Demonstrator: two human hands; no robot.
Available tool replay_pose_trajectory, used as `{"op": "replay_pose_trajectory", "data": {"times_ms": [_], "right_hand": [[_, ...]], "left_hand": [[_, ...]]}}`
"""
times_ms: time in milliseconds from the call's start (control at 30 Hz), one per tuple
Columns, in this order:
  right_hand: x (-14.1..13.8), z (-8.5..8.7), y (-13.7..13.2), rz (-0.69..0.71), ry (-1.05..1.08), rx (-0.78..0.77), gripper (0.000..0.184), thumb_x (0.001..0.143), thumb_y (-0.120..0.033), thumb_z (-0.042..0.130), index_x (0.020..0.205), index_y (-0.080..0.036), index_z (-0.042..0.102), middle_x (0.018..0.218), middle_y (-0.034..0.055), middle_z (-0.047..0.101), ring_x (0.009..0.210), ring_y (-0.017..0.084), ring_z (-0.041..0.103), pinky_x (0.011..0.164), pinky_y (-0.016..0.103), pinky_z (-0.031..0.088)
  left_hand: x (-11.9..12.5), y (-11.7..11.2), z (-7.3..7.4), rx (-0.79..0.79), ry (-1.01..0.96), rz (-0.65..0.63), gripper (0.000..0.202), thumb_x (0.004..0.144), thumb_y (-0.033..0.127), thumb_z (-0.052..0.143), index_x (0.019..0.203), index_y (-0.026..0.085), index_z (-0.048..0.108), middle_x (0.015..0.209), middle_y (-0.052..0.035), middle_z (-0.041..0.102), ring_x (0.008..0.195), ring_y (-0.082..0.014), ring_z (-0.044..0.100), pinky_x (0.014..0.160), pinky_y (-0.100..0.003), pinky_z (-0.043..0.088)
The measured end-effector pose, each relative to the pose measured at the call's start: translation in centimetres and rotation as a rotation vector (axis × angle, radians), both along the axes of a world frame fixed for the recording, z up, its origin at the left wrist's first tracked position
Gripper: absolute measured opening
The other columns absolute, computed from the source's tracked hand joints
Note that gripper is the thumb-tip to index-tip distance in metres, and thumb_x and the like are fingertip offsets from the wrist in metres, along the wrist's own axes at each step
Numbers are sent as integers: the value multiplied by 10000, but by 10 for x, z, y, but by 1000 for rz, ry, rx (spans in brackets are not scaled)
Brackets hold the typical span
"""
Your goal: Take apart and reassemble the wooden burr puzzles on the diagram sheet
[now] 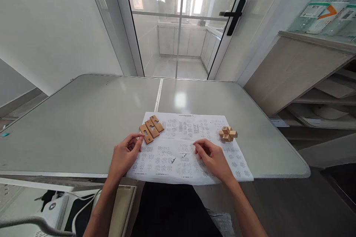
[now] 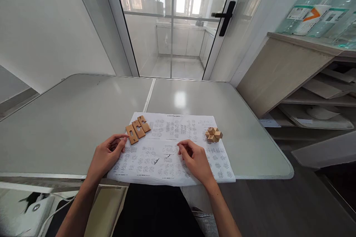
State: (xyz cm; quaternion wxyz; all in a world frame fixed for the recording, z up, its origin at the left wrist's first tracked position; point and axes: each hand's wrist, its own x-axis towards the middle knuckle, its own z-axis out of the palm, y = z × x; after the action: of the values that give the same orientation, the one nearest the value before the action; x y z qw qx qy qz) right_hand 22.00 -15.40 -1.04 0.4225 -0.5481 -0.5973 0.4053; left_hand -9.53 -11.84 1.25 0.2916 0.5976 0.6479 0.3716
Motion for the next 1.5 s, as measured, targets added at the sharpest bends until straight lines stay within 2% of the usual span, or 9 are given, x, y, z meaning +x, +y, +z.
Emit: {"op": "replay_pose_trajectory", "data": {"times_ms": [833, 1100, 1233, 1333, 1400, 1500], "right_hand": [[1, -2, 0, 5, -5, 11, 387, 1038, -583, 567, 1014, -230, 724, 804, 40, 730, 654, 205, 626, 624, 330, 516], [2, 1, 0, 3, 86, -46, 349, 1025, -555, 601, 1000, -226, 715, 826, 28, 703, 667, 185, 593, 638, 317, 492], [3, 0, 1, -1, 179, -74, 327, 1013, -536, 633, 1004, -221, 721, 826, 21, 684, 672, 171, 575, 637, 304, 478], [6, 0, 3, -24, 323, -104, 294, 975, -510, 705, 992, -218, 741, 806, 14, 667, 664, 155, 553, 600, 280, 466], [11, 2, 6, -76, 519, -138, 254, 940, -462, 768, 1018, -221, 759, 777, 2, 643, 628, 134, 522, 547, 251, 452], [20, 7, 13, -175, 961, -156, 210, 959, -368, 764, 1121, -234, 758, 772, -16, 620, 518, 90, 427, 446, 215, 424]], "left_hand": [[0, 0, 0, 19, 14, -4, 417, 936, 561, 610, 1111, 216, 766, 622, 32, 601, 596, -167, 544, 596, -256, 411], [0, 0, -1, 22, 8, -3, 406, 939, 548, 614, 1107, 211, 765, 619, 32, 589, 595, -163, 532, 597, -255, 411], [0, 0, -1, 17, 16, -4, 411, 939, 562, 609, 1103, 218, 762, 627, 33, 592, 598, -164, 533, 594, -254, 405], [0, 1, 0, 11, 19, 1, 426, 938, 577, 605, 1098, 213, 760, 628, 31, 598, 605, -163, 537, 604, -255, 409], [-1, 1, -1, 7, 29, 1, 439, 935, 588, 602, 1091, 210, 760, 621, 31, 595, 602, -161, 534, 605, -256, 409], [-2, 1, -1, 9, 44, -6, 441, 931, 590, 599, 1086, 210, 760, 615, 34, 590, 593, -159, 528, 597, -254, 399]]}}
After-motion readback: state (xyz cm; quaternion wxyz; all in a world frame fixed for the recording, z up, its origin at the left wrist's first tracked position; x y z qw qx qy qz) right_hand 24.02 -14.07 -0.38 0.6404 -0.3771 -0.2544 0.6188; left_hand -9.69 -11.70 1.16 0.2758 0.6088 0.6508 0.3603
